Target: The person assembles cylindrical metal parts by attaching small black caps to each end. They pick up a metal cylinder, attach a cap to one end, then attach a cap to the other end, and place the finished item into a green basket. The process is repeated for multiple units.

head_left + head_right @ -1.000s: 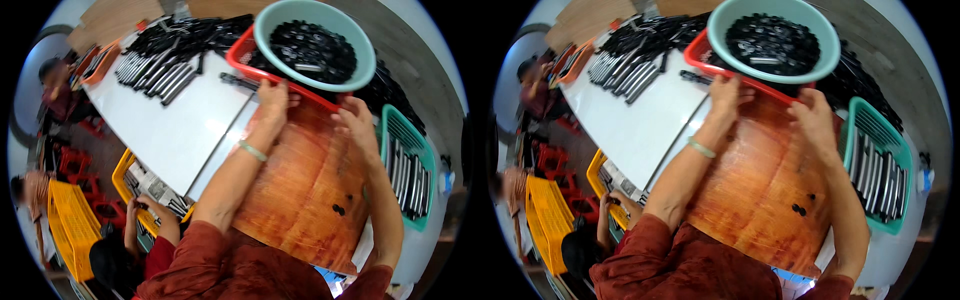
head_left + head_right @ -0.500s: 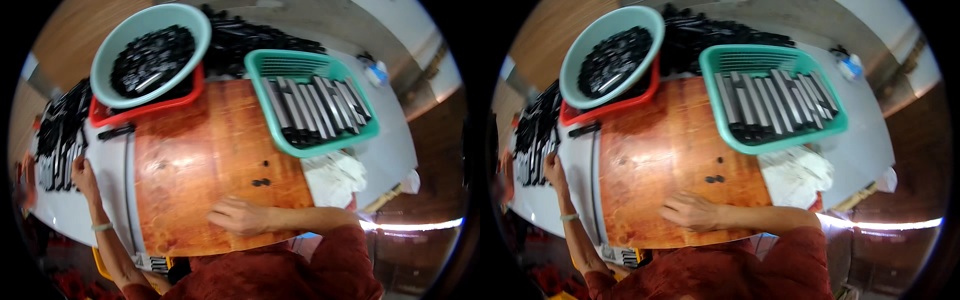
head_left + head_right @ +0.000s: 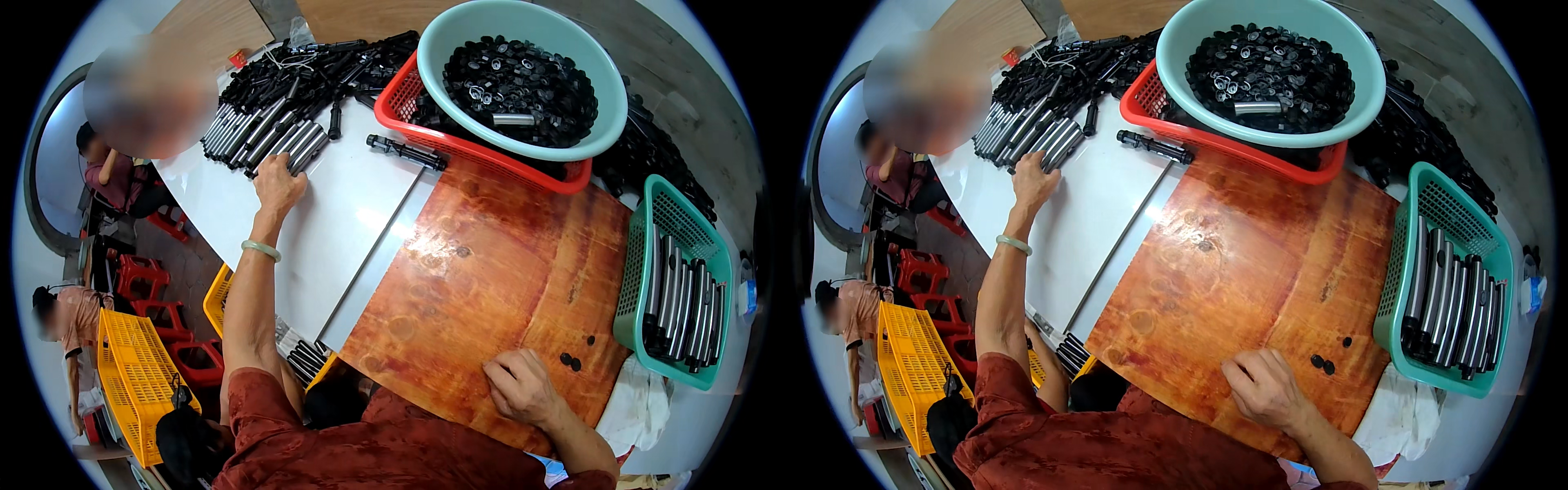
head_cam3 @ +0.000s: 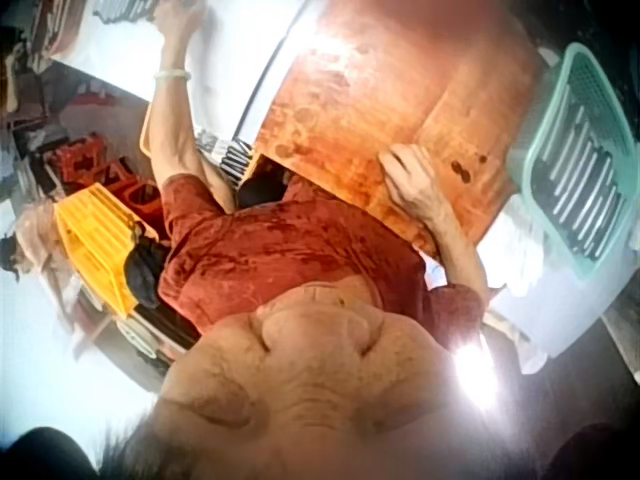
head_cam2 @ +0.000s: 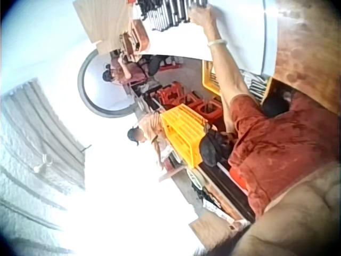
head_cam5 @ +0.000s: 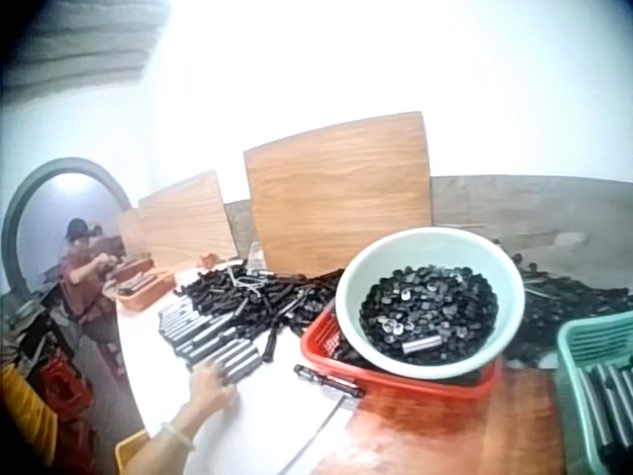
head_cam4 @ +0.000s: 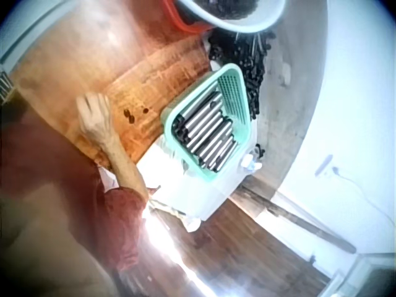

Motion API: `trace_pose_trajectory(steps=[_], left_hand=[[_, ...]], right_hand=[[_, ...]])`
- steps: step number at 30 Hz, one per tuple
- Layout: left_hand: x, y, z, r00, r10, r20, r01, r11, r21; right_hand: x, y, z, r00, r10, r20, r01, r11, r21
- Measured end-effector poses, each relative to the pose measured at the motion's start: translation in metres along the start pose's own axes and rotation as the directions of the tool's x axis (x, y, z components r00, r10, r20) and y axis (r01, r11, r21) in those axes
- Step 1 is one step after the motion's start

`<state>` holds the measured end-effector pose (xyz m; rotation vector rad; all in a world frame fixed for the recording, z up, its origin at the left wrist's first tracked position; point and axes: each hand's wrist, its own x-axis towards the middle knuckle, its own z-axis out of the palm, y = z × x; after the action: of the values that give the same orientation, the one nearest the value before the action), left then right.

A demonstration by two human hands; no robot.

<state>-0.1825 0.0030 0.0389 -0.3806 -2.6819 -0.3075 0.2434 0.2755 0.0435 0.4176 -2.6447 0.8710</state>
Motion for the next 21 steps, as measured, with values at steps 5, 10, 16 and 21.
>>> trace_pose_trajectory(steps=[5, 10, 16, 21], left_hand=[[0.011, 0.001, 0.007, 0.998, -0.029, 0.057, 0.022, 0.993, 0.113], [0.018, 0.020, 0.003, 0.983, -0.114, 0.141, 0.090, 0.982, 0.168], [0.020, 0.026, -0.001, 0.951, -0.202, 0.232, 0.194, 0.979, 0.059], [0.013, 0.026, -0.006, 0.919, -0.225, 0.323, 0.200, 0.974, 0.107]], right_hand=[[0.002, 0.001, -0.001, 1.000, 0.016, 0.017, -0.016, 1.000, -0.001], [0.002, 0.000, -0.001, 0.998, 0.026, 0.051, -0.025, 0.999, -0.021], [0.000, 0.001, 0.001, 0.998, 0.037, 0.052, -0.036, 0.999, -0.005], [0.000, 0.000, 0.000, 0.998, 0.030, 0.050, -0.029, 1.000, -0.011]])
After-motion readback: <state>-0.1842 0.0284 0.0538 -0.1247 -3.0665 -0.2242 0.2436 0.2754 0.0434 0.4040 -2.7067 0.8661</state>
